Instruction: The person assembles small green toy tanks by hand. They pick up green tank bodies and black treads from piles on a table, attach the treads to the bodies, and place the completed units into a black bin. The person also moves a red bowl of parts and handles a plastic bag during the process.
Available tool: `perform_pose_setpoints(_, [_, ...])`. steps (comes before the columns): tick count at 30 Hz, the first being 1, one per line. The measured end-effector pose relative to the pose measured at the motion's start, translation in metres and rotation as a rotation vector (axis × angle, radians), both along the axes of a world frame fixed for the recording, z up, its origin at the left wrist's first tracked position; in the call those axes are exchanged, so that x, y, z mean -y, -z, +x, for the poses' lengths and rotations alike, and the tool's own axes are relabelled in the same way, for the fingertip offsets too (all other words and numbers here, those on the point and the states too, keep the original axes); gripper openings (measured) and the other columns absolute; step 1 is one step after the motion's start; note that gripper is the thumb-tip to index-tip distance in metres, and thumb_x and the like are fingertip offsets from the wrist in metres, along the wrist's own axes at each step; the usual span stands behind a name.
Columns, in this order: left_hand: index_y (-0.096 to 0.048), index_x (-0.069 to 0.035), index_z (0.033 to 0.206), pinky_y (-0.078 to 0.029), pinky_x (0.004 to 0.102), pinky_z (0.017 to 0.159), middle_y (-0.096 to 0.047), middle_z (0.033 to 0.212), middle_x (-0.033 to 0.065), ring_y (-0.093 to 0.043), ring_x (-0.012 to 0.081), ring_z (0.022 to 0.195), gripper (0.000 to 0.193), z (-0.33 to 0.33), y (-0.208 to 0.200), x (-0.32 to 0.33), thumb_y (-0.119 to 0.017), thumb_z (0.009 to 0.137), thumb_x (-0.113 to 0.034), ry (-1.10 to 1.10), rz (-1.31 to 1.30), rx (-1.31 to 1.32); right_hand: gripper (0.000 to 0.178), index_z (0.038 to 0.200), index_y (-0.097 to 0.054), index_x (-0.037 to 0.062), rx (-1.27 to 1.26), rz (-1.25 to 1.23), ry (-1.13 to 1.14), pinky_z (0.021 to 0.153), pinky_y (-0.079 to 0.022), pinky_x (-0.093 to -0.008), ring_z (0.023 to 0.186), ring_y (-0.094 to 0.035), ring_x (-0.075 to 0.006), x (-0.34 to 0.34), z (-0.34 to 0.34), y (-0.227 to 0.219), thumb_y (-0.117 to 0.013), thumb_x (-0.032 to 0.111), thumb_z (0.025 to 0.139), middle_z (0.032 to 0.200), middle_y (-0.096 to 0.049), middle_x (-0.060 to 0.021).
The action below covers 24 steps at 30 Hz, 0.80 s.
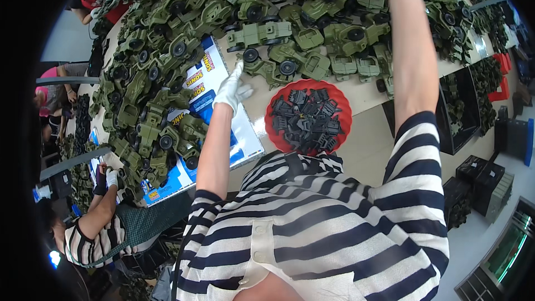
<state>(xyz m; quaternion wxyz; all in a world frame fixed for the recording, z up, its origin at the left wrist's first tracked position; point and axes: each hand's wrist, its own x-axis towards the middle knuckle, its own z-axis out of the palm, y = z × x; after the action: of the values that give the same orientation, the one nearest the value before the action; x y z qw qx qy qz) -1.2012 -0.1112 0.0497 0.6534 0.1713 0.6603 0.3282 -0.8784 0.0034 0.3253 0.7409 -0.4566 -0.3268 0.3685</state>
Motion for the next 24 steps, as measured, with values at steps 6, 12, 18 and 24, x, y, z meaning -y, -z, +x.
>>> perform_pose_setpoints(6, [-0.033, -0.005, 0.148, -0.05, 0.0474, 0.095, -0.035, 0.147, 0.0262, -0.051, 0.0365, 0.123, 0.11, 0.034, 0.036, -0.015, -0.084, 0.067, -0.058, 0.052, 0.063, -0.254, 0.037, 0.105, -0.065, 0.0022, 1.028, -0.162, -0.375, 0.077, -0.049, -0.0358, 0.08, -0.06, -0.0157, 0.018, 0.05, 0.093, -0.056, 0.036, 0.092, 0.086, -0.063, -0.0047])
perform_pose_setpoints(12, [-0.043, -0.012, 0.142, -0.035, 0.0484, 0.107, -0.049, 0.139, 0.0146, -0.043, 0.0328, 0.133, 0.069, 0.039, -0.01, 0.018, -0.068, 0.077, -0.015, 0.809, 1.122, -1.502, 0.032, 0.113, -0.07, 0.0091, 1.378, -0.737, -0.952, 0.088, -0.052, -0.0431, 0.103, -0.064, -0.0366, 0.167, -0.004, 0.204, -0.055, 0.026, 0.09, 0.109, -0.069, -0.0172])
perform_pose_setpoints(18, [-0.053, -0.011, 0.131, -0.029, 0.0511, 0.112, -0.058, 0.117, 0.0103, -0.05, 0.0285, 0.121, 0.05, 0.031, 0.004, -0.009, -0.052, 0.081, -0.01, 1.179, 1.315, -1.679, 0.037, 0.121, -0.063, 0.013, 1.518, -0.901, -0.44, 0.082, -0.053, -0.0459, 0.098, -0.066, -0.0335, 0.219, -0.035, 0.259, -0.064, 0.026, 0.086, 0.108, -0.068, -0.0158])
perform_pose_setpoints(24, [-0.066, -0.008, 0.104, -0.039, 0.046, 0.107, -0.065, 0.098, 0.0139, -0.059, 0.0322, 0.108, 0.034, 0.032, -0.018, -0.012, -0.062, 0.071, -0.014, 1.248, 1.223, -1.645, 0.027, 0.102, -0.063, 0.0068, 1.528, -0.692, -0.333, 0.081, -0.051, -0.0471, 0.094, -0.062, -0.0364, 0.225, -0.033, 0.277, -0.072, 0.023, 0.082, 0.101, -0.062, -0.015])
